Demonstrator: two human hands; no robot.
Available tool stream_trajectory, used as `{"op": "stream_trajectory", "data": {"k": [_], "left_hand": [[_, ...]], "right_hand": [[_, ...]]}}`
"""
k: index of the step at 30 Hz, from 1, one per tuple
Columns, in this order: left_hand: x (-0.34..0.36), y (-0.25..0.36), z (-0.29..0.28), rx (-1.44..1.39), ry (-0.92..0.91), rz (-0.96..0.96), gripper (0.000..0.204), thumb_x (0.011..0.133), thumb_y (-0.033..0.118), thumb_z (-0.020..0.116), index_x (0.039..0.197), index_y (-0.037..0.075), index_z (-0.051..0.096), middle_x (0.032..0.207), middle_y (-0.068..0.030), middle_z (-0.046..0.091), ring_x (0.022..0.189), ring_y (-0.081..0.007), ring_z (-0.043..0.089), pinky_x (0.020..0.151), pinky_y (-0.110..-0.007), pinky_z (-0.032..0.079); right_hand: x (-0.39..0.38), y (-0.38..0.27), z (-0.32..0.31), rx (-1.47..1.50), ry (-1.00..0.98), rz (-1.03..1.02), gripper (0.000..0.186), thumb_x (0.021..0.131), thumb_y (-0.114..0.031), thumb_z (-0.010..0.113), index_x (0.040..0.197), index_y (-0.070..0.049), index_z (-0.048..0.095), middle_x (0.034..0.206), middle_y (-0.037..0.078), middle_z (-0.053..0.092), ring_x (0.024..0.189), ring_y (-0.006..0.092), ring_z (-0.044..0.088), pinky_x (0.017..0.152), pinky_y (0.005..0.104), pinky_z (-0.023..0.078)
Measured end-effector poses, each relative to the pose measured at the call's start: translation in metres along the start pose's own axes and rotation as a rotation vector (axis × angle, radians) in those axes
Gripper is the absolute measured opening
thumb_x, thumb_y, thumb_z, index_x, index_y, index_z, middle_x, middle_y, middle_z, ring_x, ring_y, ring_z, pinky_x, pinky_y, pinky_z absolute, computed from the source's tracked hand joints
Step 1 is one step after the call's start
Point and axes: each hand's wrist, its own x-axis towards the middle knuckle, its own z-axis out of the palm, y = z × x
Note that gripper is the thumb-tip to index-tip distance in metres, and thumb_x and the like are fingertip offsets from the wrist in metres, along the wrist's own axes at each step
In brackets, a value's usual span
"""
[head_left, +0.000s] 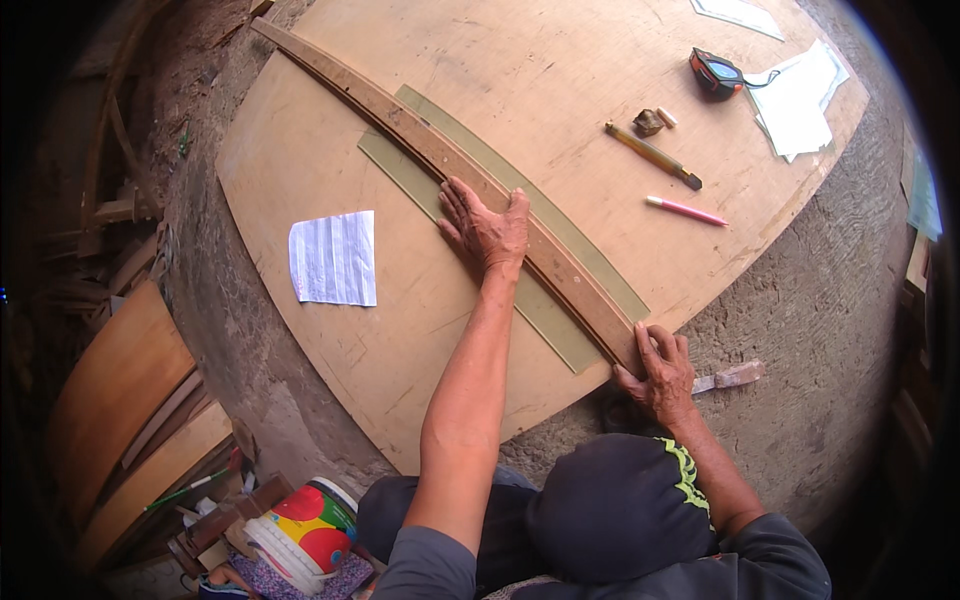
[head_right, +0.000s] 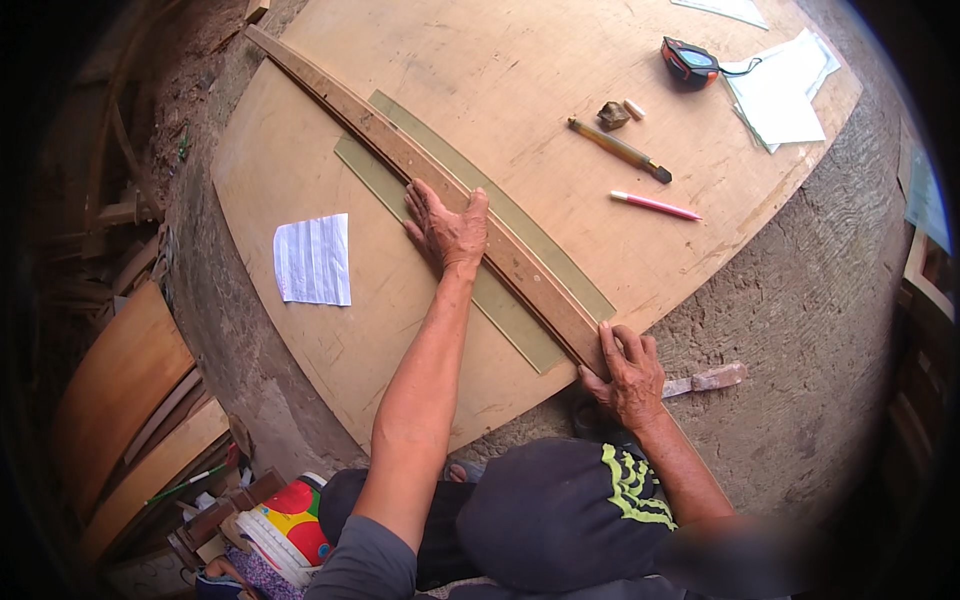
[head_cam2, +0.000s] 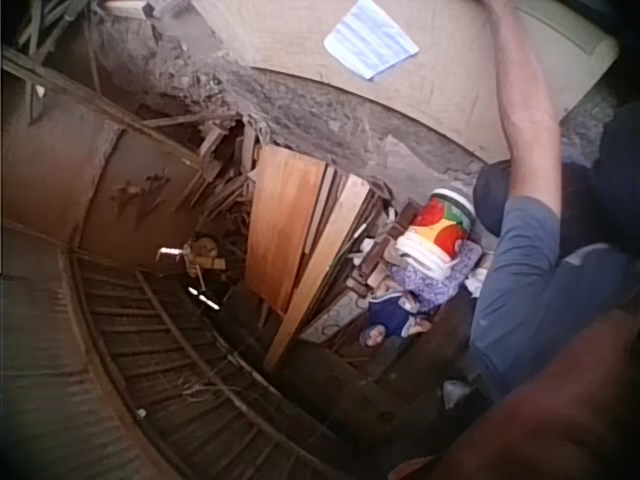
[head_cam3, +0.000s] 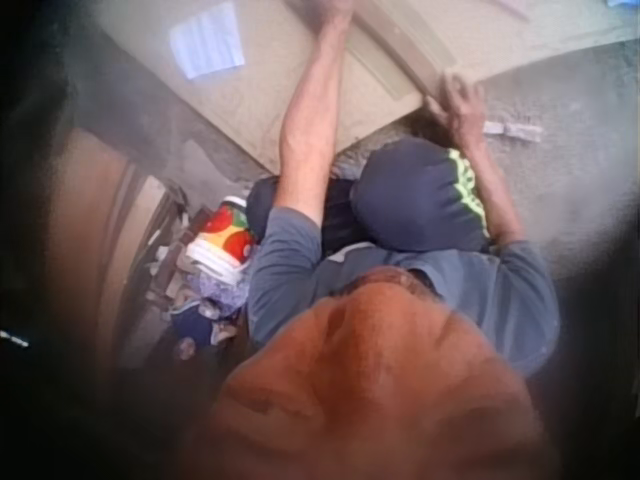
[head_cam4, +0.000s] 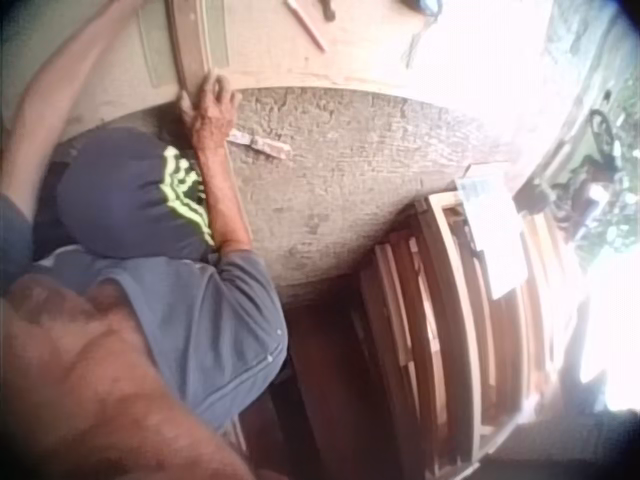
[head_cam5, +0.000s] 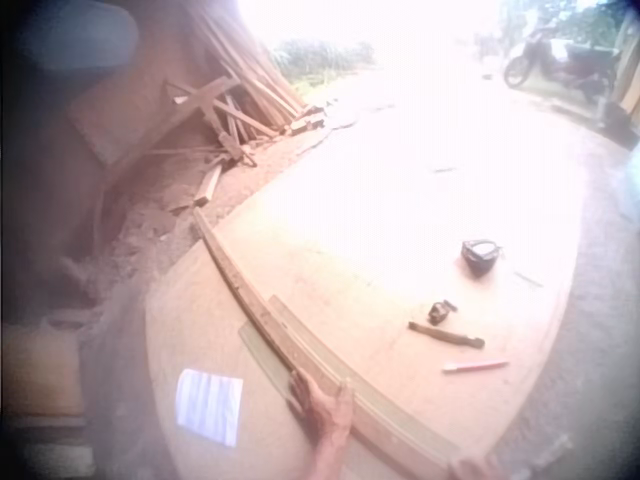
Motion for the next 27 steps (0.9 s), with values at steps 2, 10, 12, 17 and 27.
{"op": "stream_trajectory", "data": {"k": [2, 10, 12, 17, 27], "left_hand": [[-0.0005, 0.0006, -0.0009, -0.011, 0.012, 0.014, 0.114, 0.080, 0.057, 0.069, 0.162, 0.000, 0.016, 0.170, -0.0185, 0.020, 0.159, -0.0289, 0.013, 0.128, -0.051, 0.000], [-0.0030, 0.0055, -0.0055, -0.027, 0.032, 0.003, 0.111, 0.078, 0.051, 0.070, 0.162, 0.000, 0.020, 0.169, -0.0185, 0.023, 0.158, -0.0303, 0.018, 0.127, -0.054, 0.003], [-0.0023, 0.0060, -0.0056, -0.025, 0.024, -0.005, 0.111, 0.077, 0.051, 0.071, 0.162, 0.000, 0.020, 0.169, -0.0186, 0.023, 0.158, -0.0302, 0.018, 0.127, -0.054, 0.003], [-0.0020, 0.0078, -0.0053, -0.015, 0.035, -0.011, 0.111, 0.076, 0.051, 0.071, 0.161, 0.000, 0.020, 0.169, -0.0186, 0.023, 0.158, -0.0299, 0.018, 0.127, -0.054, 0.004], [-0.0016, 0.0080, -0.0083, 0.000, -0.002, -0.012, 0.114, 0.077, 0.056, 0.070, 0.161, -0.002, 0.019, 0.169, -0.0203, 0.022, 0.158, -0.0303, 0.016, 0.127, -0.055, 0.001]], "right_hand": [[0.0001, -0.0003, -0.0003, -0.002, -0.006, 0.004, 0.081, 0.070, -0.029, 0.087, 0.142, -0.009, 0.057, 0.124, 0.010, 0.060, 0.098, 0.0318, 0.058, 0.080, 0.0407, 0.056], [0.0006, -0.0015, 0.0002, 0.010, -0.006, 0.007, 0.079, 0.070, -0.027, 0.086, 0.140, -0.007, 0.058, 0.124, 0.010, 0.059, 0.099, 0.0319, 0.057, 0.080, 0.0408, 0.056], [0.0008, -0.0017, 0.0003, 0.010, -0.001, 0.006, 0.079, 0.070, -0.027, 0.086, 0.140, -0.007, 0.058, 0.124, 0.010, 0.059, 0.099, 0.0319, 0.057, 0.080, 0.0407, 0.055], [0.0010, -0.0023, -0.0011, 0.002, 0.000, 0.001, 0.079, 0.070, -0.026, 0.086, 0.140, -0.006, 0.058, 0.123, 0.010, 0.059, 0.098, 0.0314, 0.057, 0.080, 0.0407, 0.055], [0.0001, -0.0019, 0.0011, 0.006, -0.008, 0.004, 0.080, 0.069, -0.026, 0.086, 0.141, -0.007, 0.057, 0.124, 0.010, 0.058, 0.098, 0.0308, 0.056, 0.081, 0.0405, 0.055]]}}
